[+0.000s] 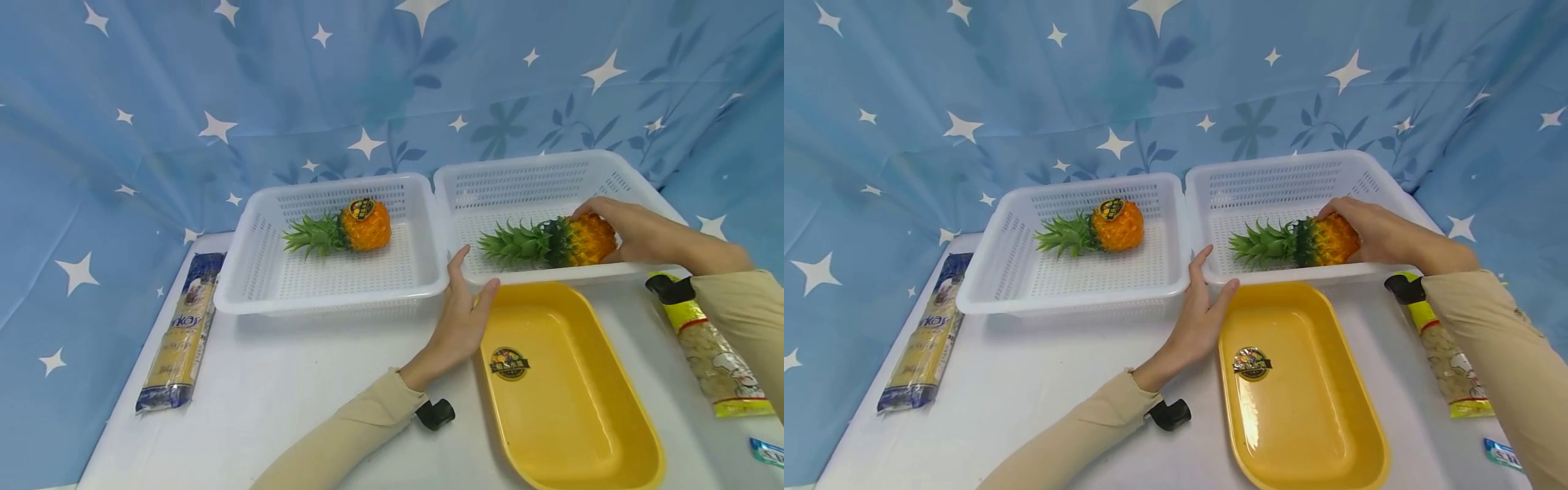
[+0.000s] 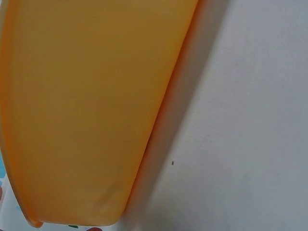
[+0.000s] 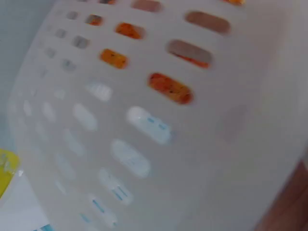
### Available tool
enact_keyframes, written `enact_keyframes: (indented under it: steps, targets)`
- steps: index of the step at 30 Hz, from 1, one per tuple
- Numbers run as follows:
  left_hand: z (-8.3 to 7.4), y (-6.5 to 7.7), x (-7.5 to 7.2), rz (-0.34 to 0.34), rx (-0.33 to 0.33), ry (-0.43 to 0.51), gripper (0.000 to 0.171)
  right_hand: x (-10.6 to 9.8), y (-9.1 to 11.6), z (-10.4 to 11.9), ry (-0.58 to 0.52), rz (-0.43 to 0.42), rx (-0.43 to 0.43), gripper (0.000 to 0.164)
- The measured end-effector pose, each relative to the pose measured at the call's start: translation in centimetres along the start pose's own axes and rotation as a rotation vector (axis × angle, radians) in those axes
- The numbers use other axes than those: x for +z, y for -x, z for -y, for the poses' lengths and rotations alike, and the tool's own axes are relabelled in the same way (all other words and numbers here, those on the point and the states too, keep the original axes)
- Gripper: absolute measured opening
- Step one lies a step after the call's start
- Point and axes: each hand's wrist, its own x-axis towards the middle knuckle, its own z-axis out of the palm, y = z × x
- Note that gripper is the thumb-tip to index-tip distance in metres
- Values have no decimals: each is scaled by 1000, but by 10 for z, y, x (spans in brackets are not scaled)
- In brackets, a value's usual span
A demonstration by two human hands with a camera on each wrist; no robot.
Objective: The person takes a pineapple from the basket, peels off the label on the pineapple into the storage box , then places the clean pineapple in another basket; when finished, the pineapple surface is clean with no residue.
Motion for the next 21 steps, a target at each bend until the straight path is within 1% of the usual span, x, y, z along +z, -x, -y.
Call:
enact_keyframes:
  steps: [6, 12, 16, 21]
  targets:
    - [2, 2, 0, -8, 1, 12, 69, 2, 3, 0, -4, -38, -15, 83]
    - [2, 2, 0, -1, -10, 18, 69, -2, 5, 1, -7, -41, -39, 83]
    - [2, 2, 0, -3, -4, 16, 69, -7, 4, 5, 6, -21, -18, 80]
    - [3, 2, 0, -5, -1, 7, 68, -14, 4, 10, 18, 33, 20, 76]
